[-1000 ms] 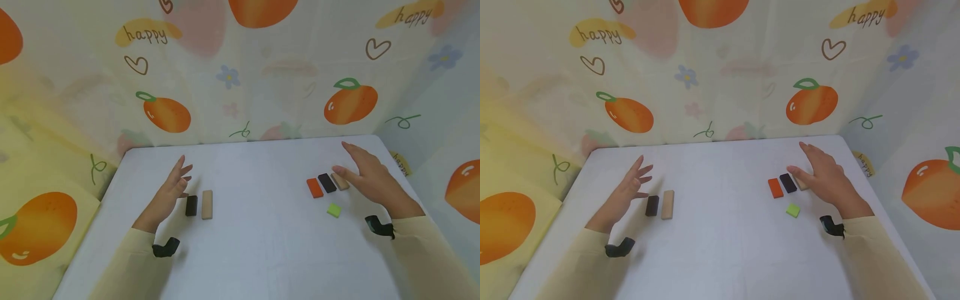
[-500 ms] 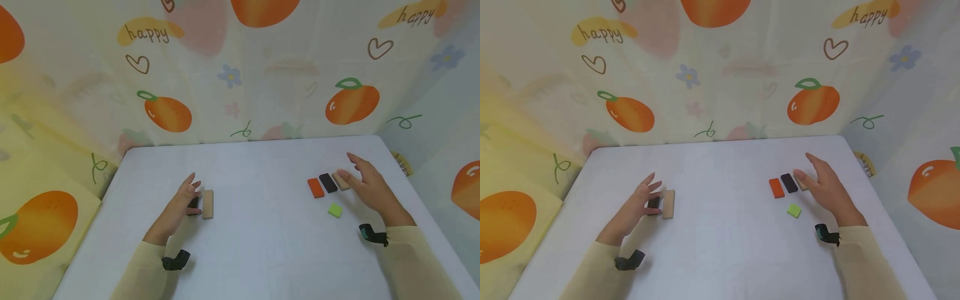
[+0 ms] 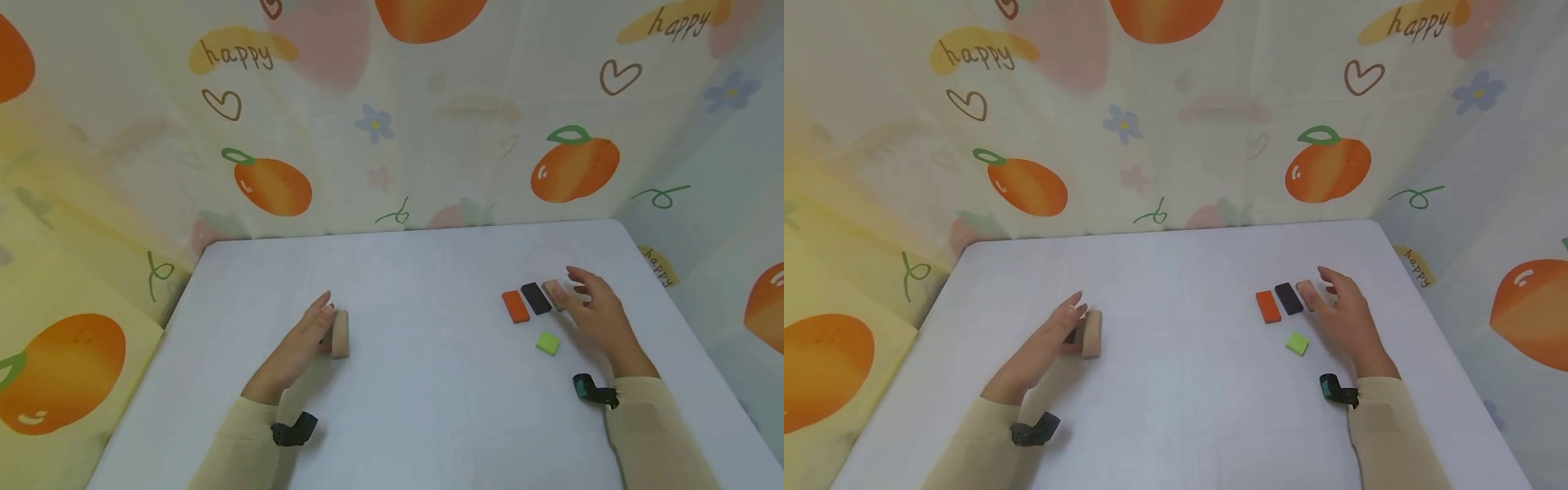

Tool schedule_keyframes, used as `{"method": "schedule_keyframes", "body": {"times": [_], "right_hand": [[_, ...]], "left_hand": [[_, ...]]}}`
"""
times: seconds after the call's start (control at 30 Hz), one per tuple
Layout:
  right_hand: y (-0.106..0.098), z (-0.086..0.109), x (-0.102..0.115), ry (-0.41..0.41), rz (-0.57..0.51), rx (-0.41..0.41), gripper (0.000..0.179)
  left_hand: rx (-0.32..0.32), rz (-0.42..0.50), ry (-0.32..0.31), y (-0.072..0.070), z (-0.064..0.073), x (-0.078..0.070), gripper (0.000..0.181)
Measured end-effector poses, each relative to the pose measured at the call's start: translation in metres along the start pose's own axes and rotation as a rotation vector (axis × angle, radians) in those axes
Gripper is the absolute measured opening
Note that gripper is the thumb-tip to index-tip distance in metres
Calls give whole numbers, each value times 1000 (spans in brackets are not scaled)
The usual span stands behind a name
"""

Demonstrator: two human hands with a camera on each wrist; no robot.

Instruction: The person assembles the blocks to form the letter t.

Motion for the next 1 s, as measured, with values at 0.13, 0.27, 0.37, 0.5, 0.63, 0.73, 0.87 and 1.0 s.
{"method": "schedule_keyframes", "body": {"times": [0.13,0.27,0.37,0.5,0.63,0.73,0.87,1.0], "right_hand": [[4,1,-4,-12,-9,-43,71],[9,2,-2,-47,7,-79,60],[15,3,-1,-66,38,-70,56],[24,2,2,-120,82,-18,52],[31,1,5,-180,130,17,46],[33,0,4,-179,160,30,43],[35,0,4,-157,178,38,42],[35,-1,6,-169,215,25,41]], "left_hand": [[-4,-7,-11,7,-3,3,73],[-15,-7,-25,15,-7,7,72],[-26,-2,-14,22,-13,10,74],[-61,-61,2,32,-20,14,87],[-80,-116,26,39,-25,18,96],[-92,-170,40,42,-27,21,99],[-114,-294,50,42,-29,21,97],[-111,-368,70,43,-31,20,91]]}}
Point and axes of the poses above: each hand's wrist, its own z-axis away from the middle knuckle, its own y-axis out of the palm, x = y × z, the point moved 7 cm from there along -z, towards the middle knuckle, and after that the axes turned 7 degrees about x, right-handed, at the moved point
